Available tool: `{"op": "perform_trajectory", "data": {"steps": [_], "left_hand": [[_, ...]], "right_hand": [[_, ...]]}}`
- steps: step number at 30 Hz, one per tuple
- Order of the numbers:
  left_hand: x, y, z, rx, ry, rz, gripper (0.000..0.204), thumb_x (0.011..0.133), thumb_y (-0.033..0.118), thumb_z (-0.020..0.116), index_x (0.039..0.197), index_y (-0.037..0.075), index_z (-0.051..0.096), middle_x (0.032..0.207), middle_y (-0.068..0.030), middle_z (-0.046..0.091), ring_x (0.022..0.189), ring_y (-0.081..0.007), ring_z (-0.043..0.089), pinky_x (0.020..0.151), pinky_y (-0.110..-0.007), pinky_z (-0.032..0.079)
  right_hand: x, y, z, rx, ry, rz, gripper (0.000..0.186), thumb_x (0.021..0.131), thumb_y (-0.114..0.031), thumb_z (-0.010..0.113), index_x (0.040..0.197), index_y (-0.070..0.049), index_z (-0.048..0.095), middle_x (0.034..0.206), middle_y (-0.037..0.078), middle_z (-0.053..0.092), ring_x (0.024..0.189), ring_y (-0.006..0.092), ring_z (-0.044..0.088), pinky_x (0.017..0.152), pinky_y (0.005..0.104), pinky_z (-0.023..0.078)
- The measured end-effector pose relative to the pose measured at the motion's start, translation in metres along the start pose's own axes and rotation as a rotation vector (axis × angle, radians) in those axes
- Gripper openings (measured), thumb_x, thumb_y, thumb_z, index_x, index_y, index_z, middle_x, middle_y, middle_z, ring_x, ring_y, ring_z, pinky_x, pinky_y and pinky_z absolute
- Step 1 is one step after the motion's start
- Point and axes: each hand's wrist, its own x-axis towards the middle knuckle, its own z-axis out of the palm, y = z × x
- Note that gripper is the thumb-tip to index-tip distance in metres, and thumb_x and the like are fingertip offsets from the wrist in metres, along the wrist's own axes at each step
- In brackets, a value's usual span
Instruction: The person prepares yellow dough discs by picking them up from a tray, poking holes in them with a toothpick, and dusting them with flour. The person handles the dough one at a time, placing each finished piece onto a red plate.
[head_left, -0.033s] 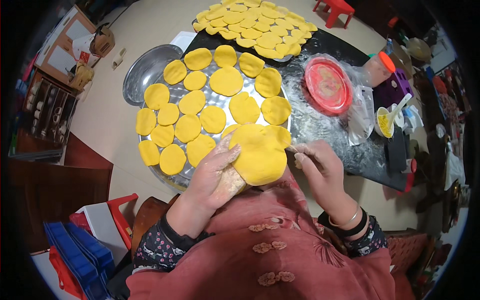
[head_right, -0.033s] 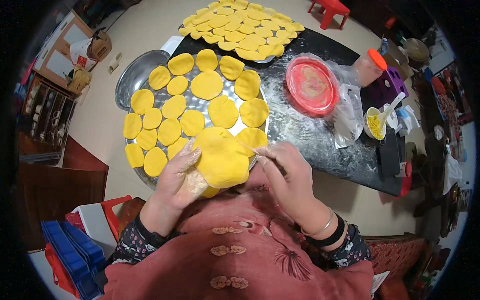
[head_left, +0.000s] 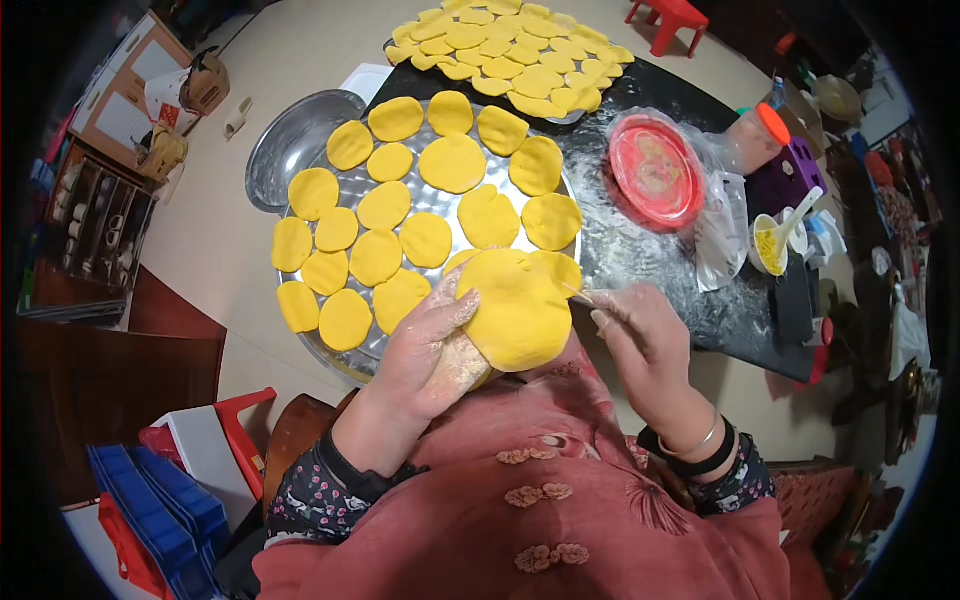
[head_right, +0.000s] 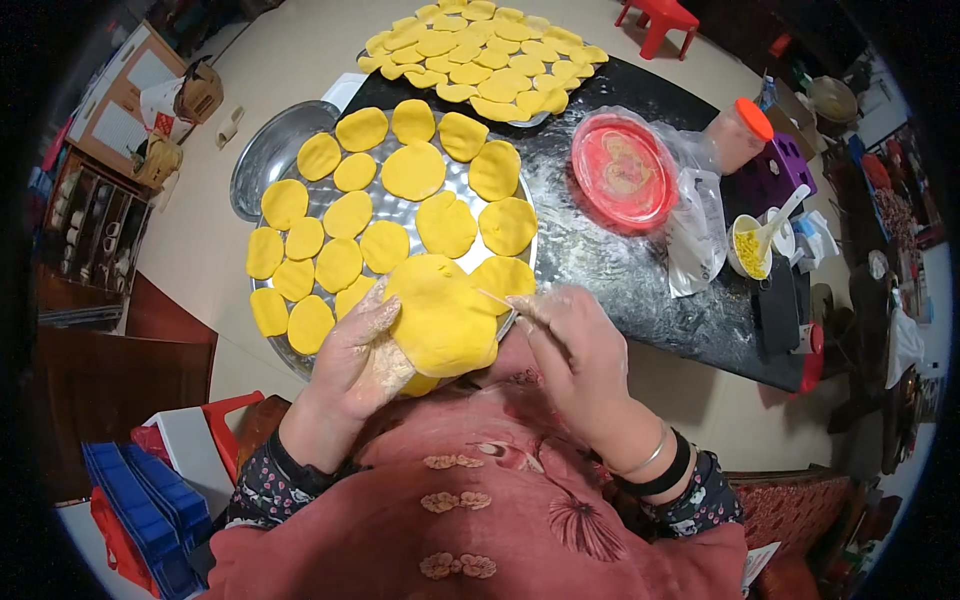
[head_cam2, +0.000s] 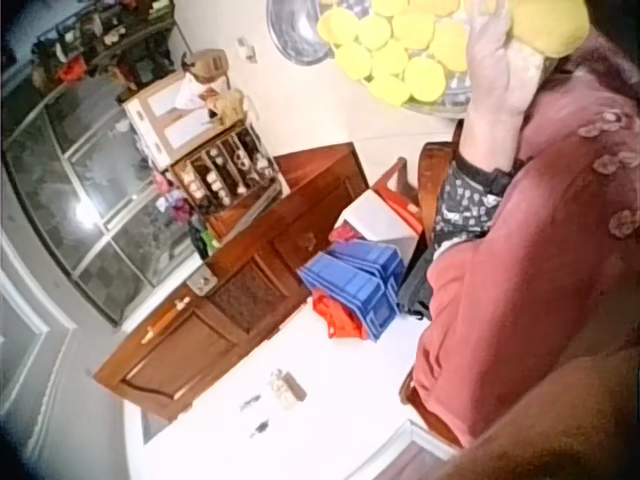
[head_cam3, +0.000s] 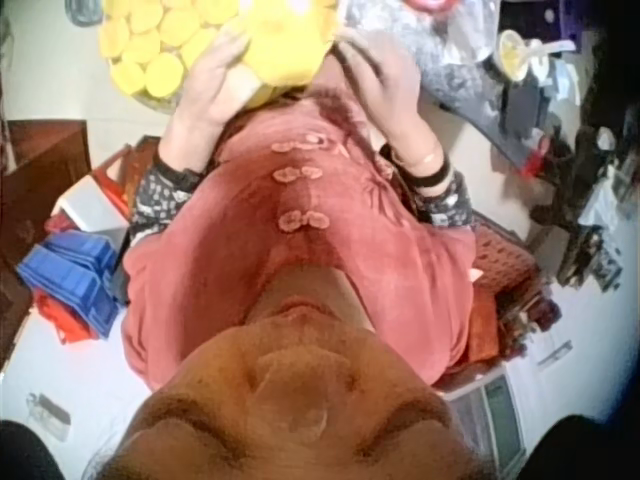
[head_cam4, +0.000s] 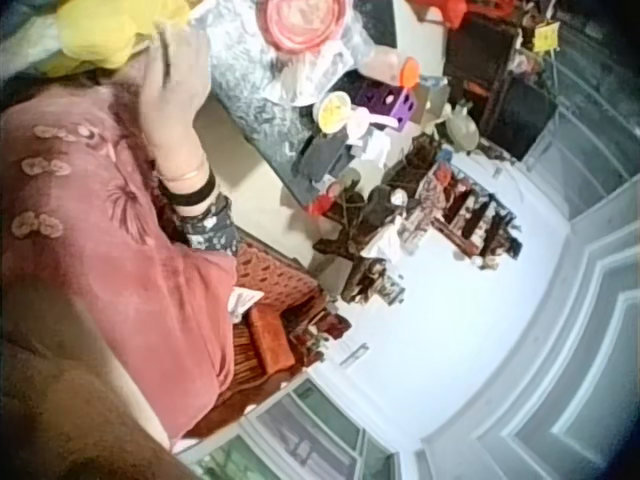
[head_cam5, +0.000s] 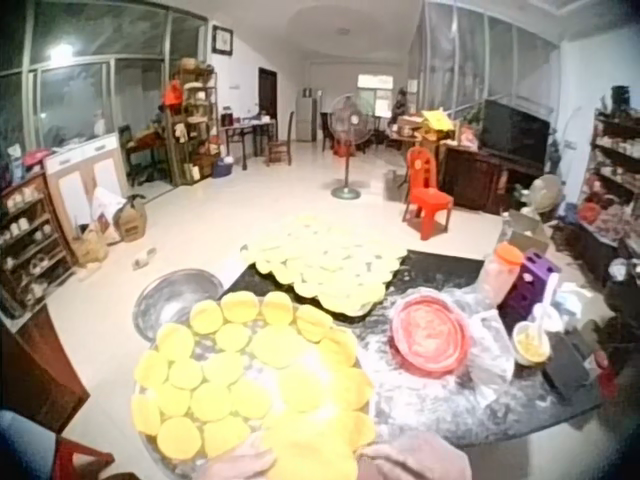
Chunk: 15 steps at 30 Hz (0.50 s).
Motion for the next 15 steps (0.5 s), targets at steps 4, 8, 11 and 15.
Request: {"op": "perform_trajectory", "data": {"steps": [4, 8, 11, 15], "left_hand": [[-0.001, 0.0, -0.002, 0.019, 0.01, 0.021, 0.046, 0.093, 0.007, 0.045, 0.137, 0.003, 0.029, 0.134, -0.0173, 0.042, 0.125, -0.033, 0.043, 0.106, -0.048, 0.035], [-0.001, 0.001, 0.001, 0.022, 0.018, 0.019, 0.049, 0.092, 0.008, 0.048, 0.137, 0.003, 0.029, 0.134, -0.0174, 0.042, 0.126, -0.0335, 0.042, 0.106, -0.048, 0.035], [-0.002, 0.001, 0.004, 0.045, 0.054, 0.022, 0.053, 0.089, 0.009, 0.053, 0.136, 0.002, 0.031, 0.134, -0.0176, 0.043, 0.125, -0.0341, 0.043, 0.107, -0.049, 0.034], [-0.002, 0.001, 0.004, 0.05, 0.054, 0.027, 0.054, 0.089, 0.009, 0.054, 0.137, 0.002, 0.031, 0.135, -0.0178, 0.042, 0.126, -0.0343, 0.042, 0.107, -0.049, 0.034]], "right_hand": [[-0.007, -0.012, -0.009, -0.1, 0.01, -0.041, 0.03, 0.073, 0.004, 0.064, 0.102, -0.004, 0.065, 0.08, 0.012, 0.055, 0.07, 0.027, 0.055, 0.059, 0.0327, 0.045], [-0.009, -0.016, -0.011, -0.172, 0.059, -0.149, 0.032, 0.069, 0.009, 0.065, 0.099, -0.003, 0.067, 0.077, 0.009, 0.052, 0.067, 0.023, 0.053, 0.058, 0.03, 0.044], [-0.009, -0.019, -0.013, -0.217, 0.065, -0.181, 0.033, 0.067, 0.009, 0.065, 0.098, -0.003, 0.067, 0.076, 0.008, 0.051, 0.066, 0.0221, 0.053, 0.056, 0.0302, 0.043], [-0.011, -0.016, -0.015, -0.262, 0.071, -0.251, 0.037, 0.063, 0.001, 0.065, 0.099, -0.003, 0.064, 0.078, 0.008, 0.053, 0.066, 0.0231, 0.053, 0.056, 0.0332, 0.045]]}}
